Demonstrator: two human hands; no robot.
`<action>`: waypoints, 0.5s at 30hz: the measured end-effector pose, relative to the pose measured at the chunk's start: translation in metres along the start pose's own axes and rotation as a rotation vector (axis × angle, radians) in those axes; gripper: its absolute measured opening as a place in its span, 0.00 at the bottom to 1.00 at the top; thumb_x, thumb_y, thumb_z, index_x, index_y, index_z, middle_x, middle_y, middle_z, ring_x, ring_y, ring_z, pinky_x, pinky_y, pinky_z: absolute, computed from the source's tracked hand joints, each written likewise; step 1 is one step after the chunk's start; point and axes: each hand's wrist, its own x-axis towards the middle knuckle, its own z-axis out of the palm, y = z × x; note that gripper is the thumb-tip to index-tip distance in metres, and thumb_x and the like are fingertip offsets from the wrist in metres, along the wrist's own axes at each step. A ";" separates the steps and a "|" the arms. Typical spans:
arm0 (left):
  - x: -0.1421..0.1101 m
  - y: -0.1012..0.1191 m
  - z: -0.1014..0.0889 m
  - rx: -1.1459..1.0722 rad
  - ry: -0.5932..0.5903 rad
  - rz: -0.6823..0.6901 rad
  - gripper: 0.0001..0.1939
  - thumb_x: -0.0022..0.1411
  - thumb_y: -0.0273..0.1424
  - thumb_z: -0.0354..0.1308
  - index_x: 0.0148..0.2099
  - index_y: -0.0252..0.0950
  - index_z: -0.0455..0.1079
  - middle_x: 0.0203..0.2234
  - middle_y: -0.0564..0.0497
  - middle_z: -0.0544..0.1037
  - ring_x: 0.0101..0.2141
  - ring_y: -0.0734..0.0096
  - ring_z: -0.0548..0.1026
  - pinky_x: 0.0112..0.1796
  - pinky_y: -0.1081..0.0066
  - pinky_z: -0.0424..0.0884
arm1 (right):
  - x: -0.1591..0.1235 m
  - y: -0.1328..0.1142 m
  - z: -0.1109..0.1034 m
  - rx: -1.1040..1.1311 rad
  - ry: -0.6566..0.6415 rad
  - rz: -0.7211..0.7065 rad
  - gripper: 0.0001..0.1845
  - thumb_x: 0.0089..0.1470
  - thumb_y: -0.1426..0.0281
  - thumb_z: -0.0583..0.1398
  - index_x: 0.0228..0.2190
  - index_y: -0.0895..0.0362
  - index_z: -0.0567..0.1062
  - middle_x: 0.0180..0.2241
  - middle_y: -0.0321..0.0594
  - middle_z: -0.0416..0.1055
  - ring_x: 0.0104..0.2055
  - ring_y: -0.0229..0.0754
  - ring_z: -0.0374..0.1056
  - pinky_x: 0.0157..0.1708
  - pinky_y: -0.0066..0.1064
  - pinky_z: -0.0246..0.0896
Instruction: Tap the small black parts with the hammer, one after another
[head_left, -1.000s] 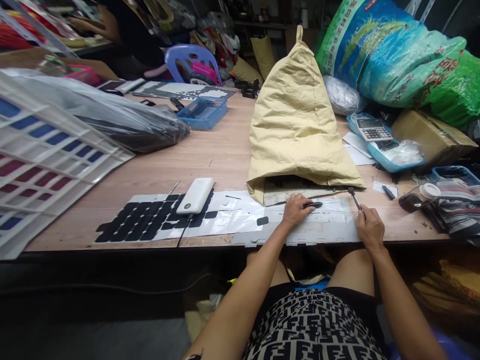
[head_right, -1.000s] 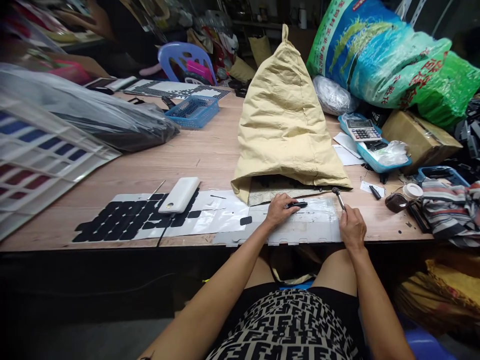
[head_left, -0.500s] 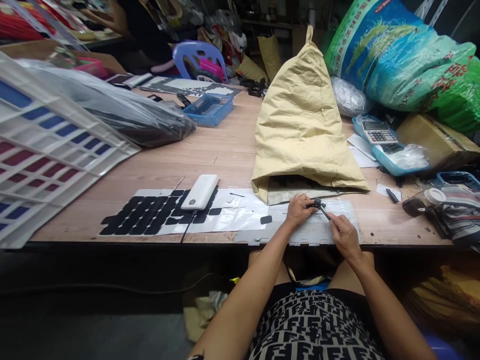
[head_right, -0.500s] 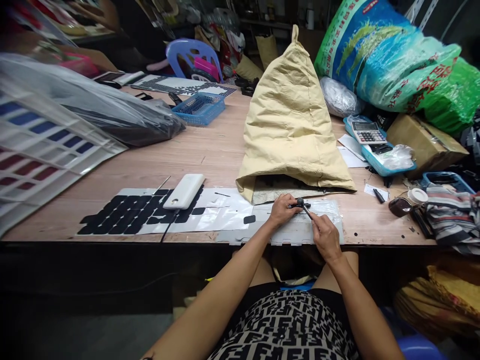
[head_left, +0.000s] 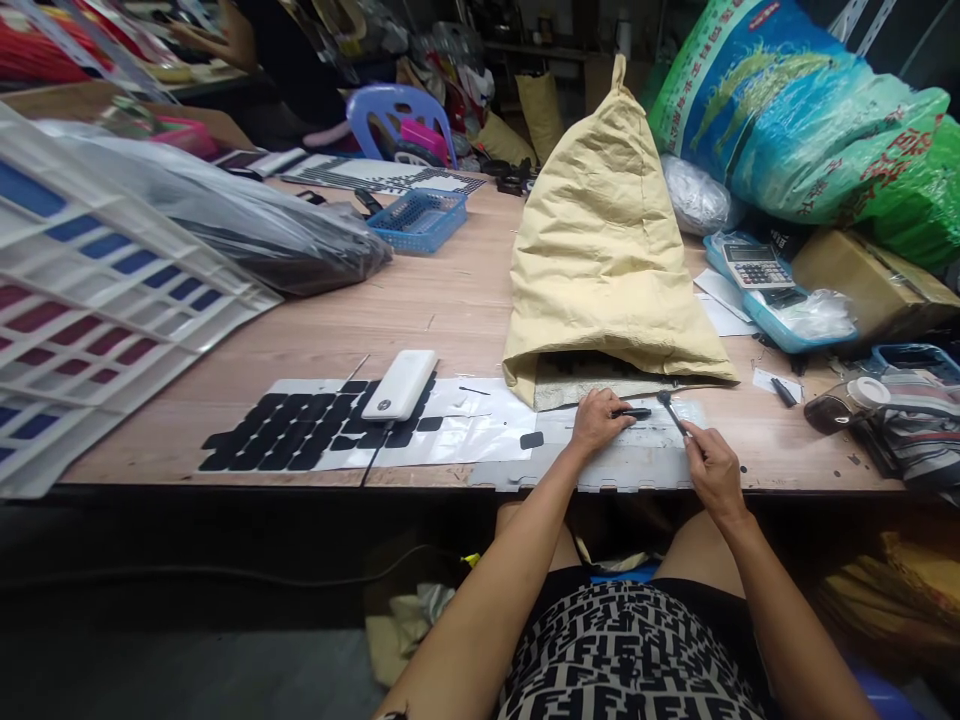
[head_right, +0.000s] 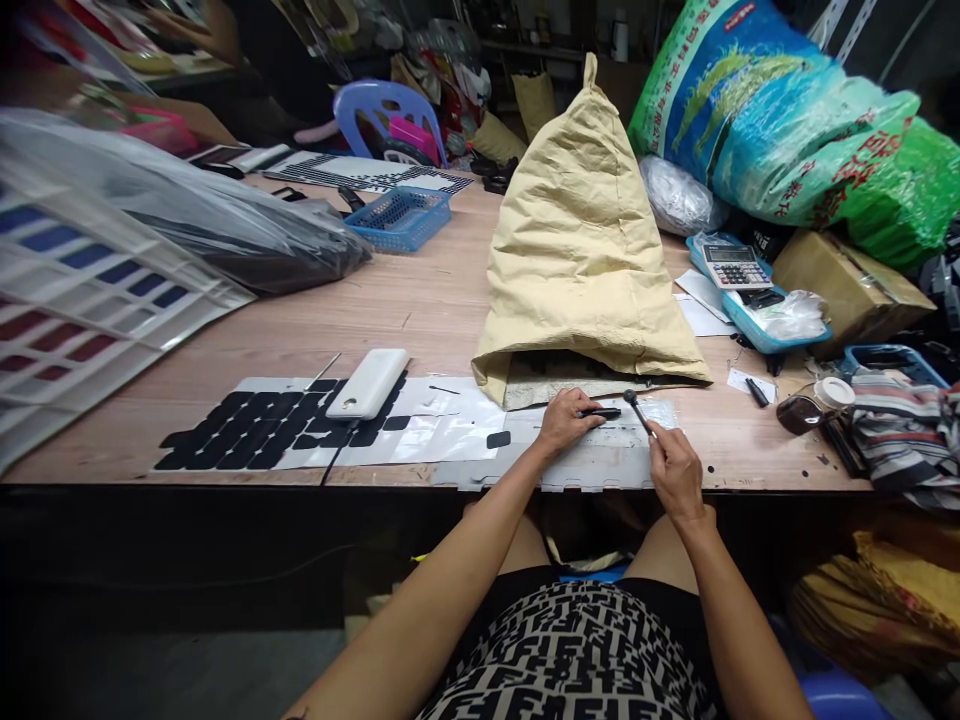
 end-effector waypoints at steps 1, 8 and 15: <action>0.000 0.000 0.000 0.003 -0.001 0.005 0.09 0.58 0.34 0.69 0.43 0.43 0.83 0.36 0.50 0.77 0.44 0.61 0.71 0.49 0.60 0.66 | 0.003 0.008 -0.005 -0.043 0.027 0.011 0.18 0.65 0.66 0.55 0.52 0.53 0.79 0.39 0.42 0.76 0.41 0.42 0.72 0.44 0.32 0.65; -0.004 0.002 -0.004 0.027 -0.034 0.029 0.09 0.56 0.34 0.69 0.40 0.39 0.83 0.36 0.49 0.78 0.42 0.60 0.70 0.46 0.61 0.65 | 0.017 0.073 -0.042 -0.557 0.117 0.023 0.18 0.63 0.71 0.54 0.49 0.54 0.80 0.34 0.42 0.73 0.38 0.43 0.65 0.38 0.32 0.55; -0.005 0.002 -0.005 0.019 -0.055 0.037 0.07 0.54 0.32 0.70 0.37 0.39 0.82 0.35 0.50 0.78 0.42 0.60 0.70 0.48 0.60 0.64 | 0.016 0.089 -0.042 -0.726 0.127 0.020 0.19 0.65 0.70 0.53 0.50 0.55 0.79 0.35 0.44 0.70 0.38 0.46 0.60 0.39 0.34 0.52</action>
